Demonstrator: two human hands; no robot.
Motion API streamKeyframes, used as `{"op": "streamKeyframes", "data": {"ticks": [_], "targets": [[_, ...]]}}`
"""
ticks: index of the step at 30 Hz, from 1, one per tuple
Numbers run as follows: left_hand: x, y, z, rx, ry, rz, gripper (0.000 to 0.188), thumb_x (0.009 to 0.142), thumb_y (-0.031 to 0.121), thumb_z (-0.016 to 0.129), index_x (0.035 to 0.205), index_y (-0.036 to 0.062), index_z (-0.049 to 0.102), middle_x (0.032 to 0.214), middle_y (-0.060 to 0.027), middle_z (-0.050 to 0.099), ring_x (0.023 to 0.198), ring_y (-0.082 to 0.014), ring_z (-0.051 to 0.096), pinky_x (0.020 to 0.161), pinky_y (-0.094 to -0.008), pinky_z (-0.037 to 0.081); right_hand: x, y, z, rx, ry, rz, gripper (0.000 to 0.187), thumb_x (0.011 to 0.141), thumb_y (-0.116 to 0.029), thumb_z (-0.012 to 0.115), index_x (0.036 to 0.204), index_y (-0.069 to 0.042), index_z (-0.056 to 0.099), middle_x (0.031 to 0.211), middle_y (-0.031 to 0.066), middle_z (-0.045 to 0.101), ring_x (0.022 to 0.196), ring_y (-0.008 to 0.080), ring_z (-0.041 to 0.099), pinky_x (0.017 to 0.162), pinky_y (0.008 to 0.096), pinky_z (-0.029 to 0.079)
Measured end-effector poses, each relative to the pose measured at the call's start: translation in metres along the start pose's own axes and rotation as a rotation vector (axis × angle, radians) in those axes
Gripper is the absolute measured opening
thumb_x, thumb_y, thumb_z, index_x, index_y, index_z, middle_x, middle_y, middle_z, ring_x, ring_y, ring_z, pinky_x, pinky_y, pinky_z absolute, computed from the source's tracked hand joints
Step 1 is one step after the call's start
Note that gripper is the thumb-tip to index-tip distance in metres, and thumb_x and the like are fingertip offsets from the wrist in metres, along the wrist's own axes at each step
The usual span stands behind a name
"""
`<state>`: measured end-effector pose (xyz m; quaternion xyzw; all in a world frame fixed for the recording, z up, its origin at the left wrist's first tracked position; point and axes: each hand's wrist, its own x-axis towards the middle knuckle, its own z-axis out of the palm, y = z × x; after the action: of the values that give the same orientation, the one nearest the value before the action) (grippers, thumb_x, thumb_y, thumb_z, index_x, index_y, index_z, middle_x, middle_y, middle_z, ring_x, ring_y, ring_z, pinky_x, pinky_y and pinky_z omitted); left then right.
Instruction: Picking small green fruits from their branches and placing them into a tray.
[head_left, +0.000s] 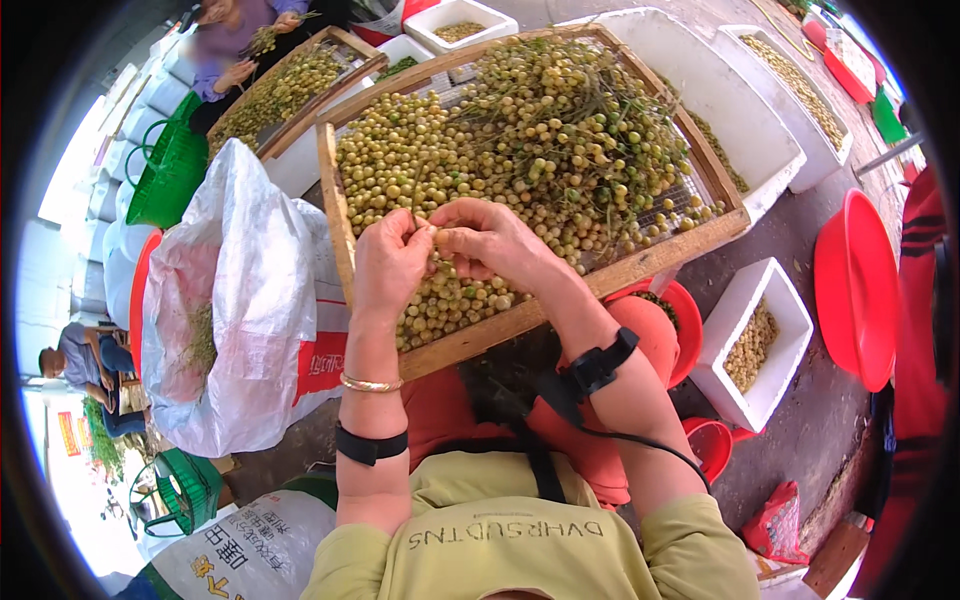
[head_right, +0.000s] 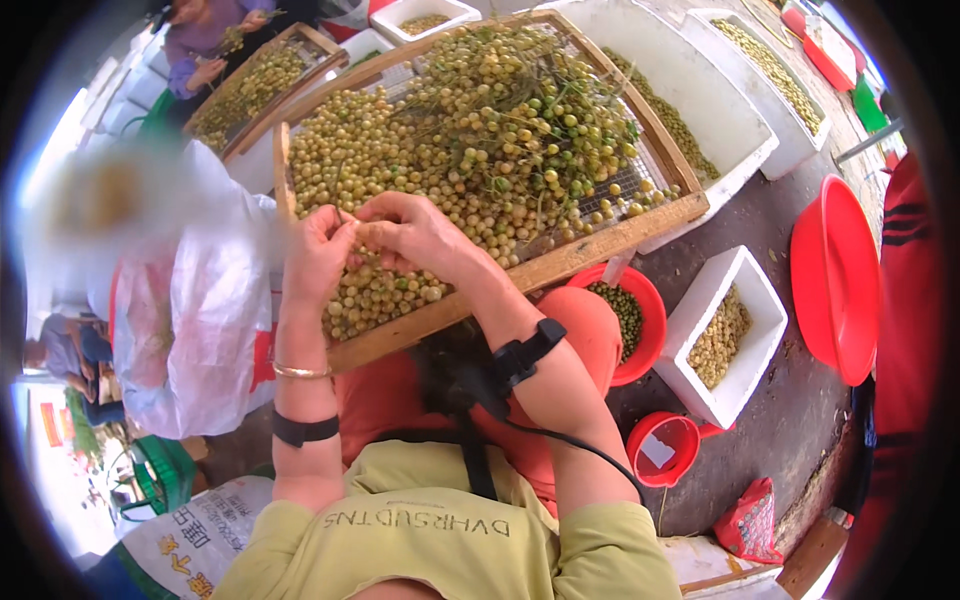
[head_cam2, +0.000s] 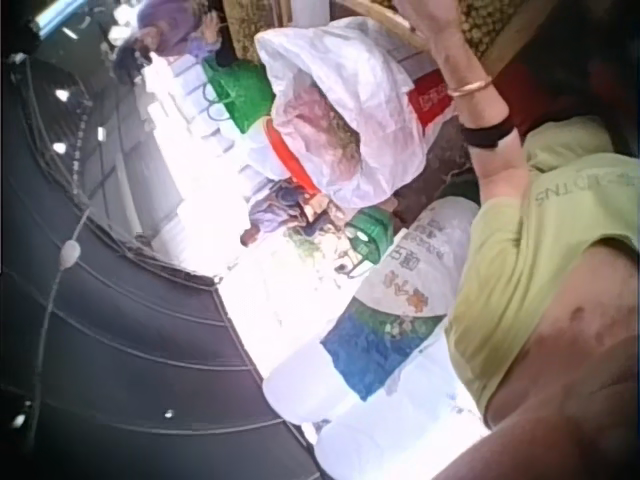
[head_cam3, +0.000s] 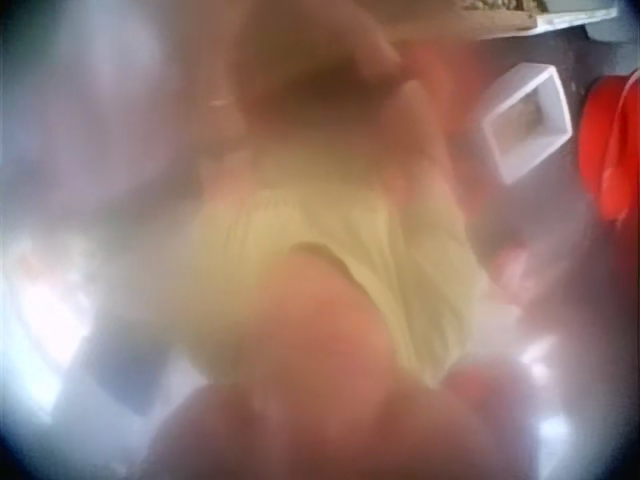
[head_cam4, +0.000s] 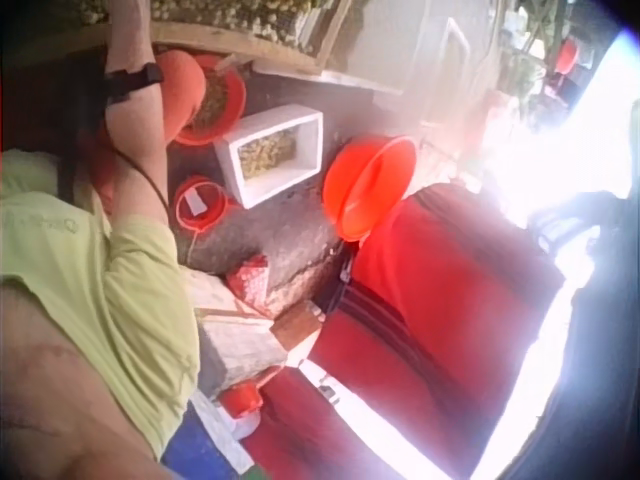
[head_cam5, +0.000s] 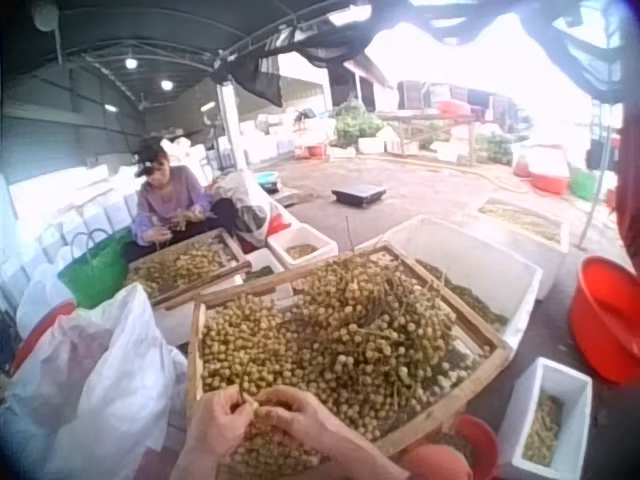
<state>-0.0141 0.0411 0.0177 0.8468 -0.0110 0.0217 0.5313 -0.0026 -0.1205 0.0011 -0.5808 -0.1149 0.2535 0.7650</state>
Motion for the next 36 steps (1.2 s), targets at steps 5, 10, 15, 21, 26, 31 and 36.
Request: {"op": "streamKeyframes", "data": {"ticks": [5, 10, 15, 21, 26, 31, 36], "targets": [[-0.005, 0.011, 0.000, -0.077, -0.029, -0.028, 0.013, 0.084, 0.009, 0.057, 0.074, 0.0000, 0.058, 0.061, -0.0013, 0.056, 0.052, -0.0071, 0.055, 0.045, -0.0216, 0.045, -0.004, -0.008, -0.004, 0.016, 0.042, 0.059, 0.018, 0.089, -0.019, 0.052, 0.092, -0.003, 0.058, 0.068, 0.0005, 0.056, 0.052, 0.0059, 0.051, 0.043, 0.0180, 0.037], [-0.006, 0.024, 0.007, -0.201, -0.038, -0.082, 0.011, 0.086, 0.010, 0.055, 0.079, 0.0021, 0.058, 0.070, -0.0002, 0.057, 0.055, -0.0060, 0.055, 0.050, -0.0203, 0.049, -0.009, -0.008, -0.011, 0.184, 0.032, 0.025, 0.015, 0.087, -0.012, 0.047, 0.092, -0.002, 0.058, 0.073, 0.0039, 0.059, 0.053, 0.0063, 0.050, 0.041, 0.0172, 0.036], [0.000, 0.015, -0.003, -0.281, 0.035, -0.106, 0.011, 0.087, 0.011, 0.054, 0.080, 0.0035, 0.057, 0.071, -0.0006, 0.057, 0.056, -0.0068, 0.055, 0.049, -0.0204, 0.049, -0.005, -0.003, -0.009, 0.527, 0.047, 0.002, 0.013, 0.090, -0.012, 0.047, 0.093, -0.002, 0.055, 0.075, 0.0037, 0.057, 0.058, 0.0085, 0.051, 0.044, 0.0172, 0.037], [0.003, 0.014, -0.012, -0.301, 0.060, -0.090, 0.007, 0.090, 0.014, 0.052, 0.085, 0.0090, 0.055, 0.073, 0.0012, 0.058, 0.065, -0.0069, 0.057, 0.053, -0.0191, 0.047, 0.001, 0.000, -0.011, 0.512, 0.091, -0.032, 0.020, 0.089, -0.017, 0.051, 0.099, 0.000, 0.053, 0.080, 0.0057, 0.057, 0.062, 0.0095, 0.053, 0.048, 0.0185, 0.041], [0.001, 0.020, -0.002, -0.155, -0.018, -0.044, 0.013, 0.086, 0.011, 0.055, 0.075, 0.0023, 0.057, 0.065, -0.0016, 0.057, 0.053, -0.0061, 0.052, 0.047, -0.0193, 0.044, -0.001, -0.001, -0.001, 0.393, 0.013, -0.064, 0.025, 0.087, -0.015, 0.055, 0.106, 0.001, 0.054, 0.080, 0.0049, 0.058, 0.062, 0.0070, 0.052, 0.048, 0.0184, 0.040], [-0.001, 0.021, 0.002, -0.147, -0.066, -0.088, 0.012, 0.087, 0.011, 0.055, 0.077, 0.0033, 0.056, 0.065, -0.0007, 0.056, 0.056, -0.0059, 0.054, 0.048, -0.0198, 0.044, 0.005, 0.006, -0.012, 0.307, 0.060, 0.010, 0.018, 0.085, -0.008, 0.056, 0.101, 0.000, 0.054, 0.077, 0.0041, 0.057, 0.056, 0.0061, 0.048, 0.043, 0.0165, 0.031], [0.001, 0.021, -0.005, -0.388, 0.004, -0.072, 0.009, 0.087, 0.011, 0.053, 0.082, 0.0044, 0.055, 0.070, -0.0003, 0.055, 0.062, -0.0060, 0.055, 0.050, -0.0195, 0.046, 0.005, -0.002, -0.013, 0.551, 0.141, -0.042, 0.028, 0.088, -0.016, 0.052, 0.109, 0.002, 0.048, 0.080, 0.0080, 0.056, 0.065, 0.0142, 0.057, 0.050, 0.0220, 0.044]]}}
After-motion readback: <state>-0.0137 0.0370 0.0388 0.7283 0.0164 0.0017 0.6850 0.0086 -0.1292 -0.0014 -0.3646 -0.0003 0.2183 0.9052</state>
